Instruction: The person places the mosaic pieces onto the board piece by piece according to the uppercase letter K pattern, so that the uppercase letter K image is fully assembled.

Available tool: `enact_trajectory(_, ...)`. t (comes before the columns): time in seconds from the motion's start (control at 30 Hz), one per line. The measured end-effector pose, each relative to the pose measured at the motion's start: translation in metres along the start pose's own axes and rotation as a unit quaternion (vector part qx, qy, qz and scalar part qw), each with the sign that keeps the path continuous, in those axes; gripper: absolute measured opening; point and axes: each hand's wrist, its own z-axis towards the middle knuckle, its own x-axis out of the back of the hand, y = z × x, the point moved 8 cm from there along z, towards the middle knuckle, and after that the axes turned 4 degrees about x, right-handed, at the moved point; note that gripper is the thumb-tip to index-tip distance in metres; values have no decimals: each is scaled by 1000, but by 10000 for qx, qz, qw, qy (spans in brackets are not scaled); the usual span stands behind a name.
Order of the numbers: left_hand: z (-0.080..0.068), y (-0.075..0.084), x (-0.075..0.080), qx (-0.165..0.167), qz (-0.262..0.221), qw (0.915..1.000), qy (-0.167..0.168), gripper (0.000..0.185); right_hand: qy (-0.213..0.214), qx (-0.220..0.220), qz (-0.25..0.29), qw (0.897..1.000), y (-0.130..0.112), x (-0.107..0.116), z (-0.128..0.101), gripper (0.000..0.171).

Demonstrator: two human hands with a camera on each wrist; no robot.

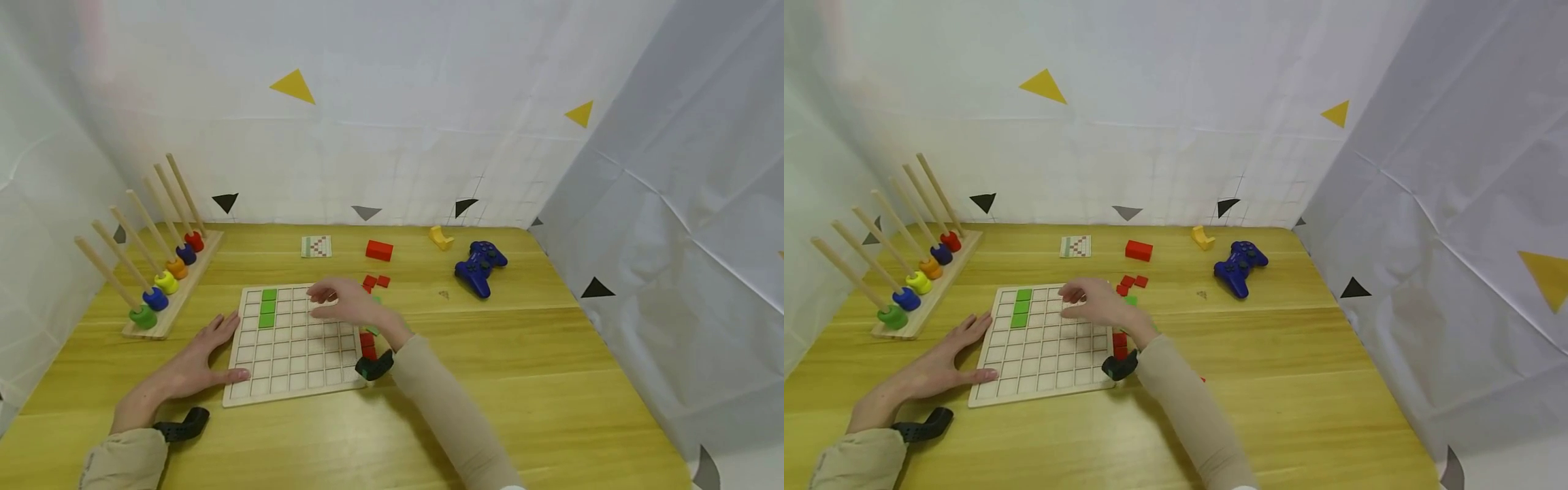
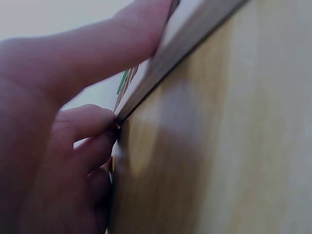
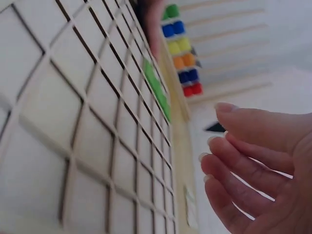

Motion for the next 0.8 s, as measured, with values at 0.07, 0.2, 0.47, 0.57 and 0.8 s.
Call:
enact_trajectory(0.07,0,0,0,-17,-4,10000,5,112,168,-41,-18,9998,5,11,-9,42)
enact_trajectory(0.2,0,1,0,-27,14,10000,5,113,384,-197,-51,9991,16,32,-27,43)
enact_trajectory(0.47,1,0,0,-67,17,10000,21,113,686,-624,-58,9957,46,60,-54,46)
enact_trajectory(0.57,1,-1,0,-64,17,10000,18,112,786,-786,-112,9937,56,67,-58,44)
enact_trajectory(0.8,0,0,0,-47,2,10000,6,112,800,-1167,-290,9895,71,73,-62,37)
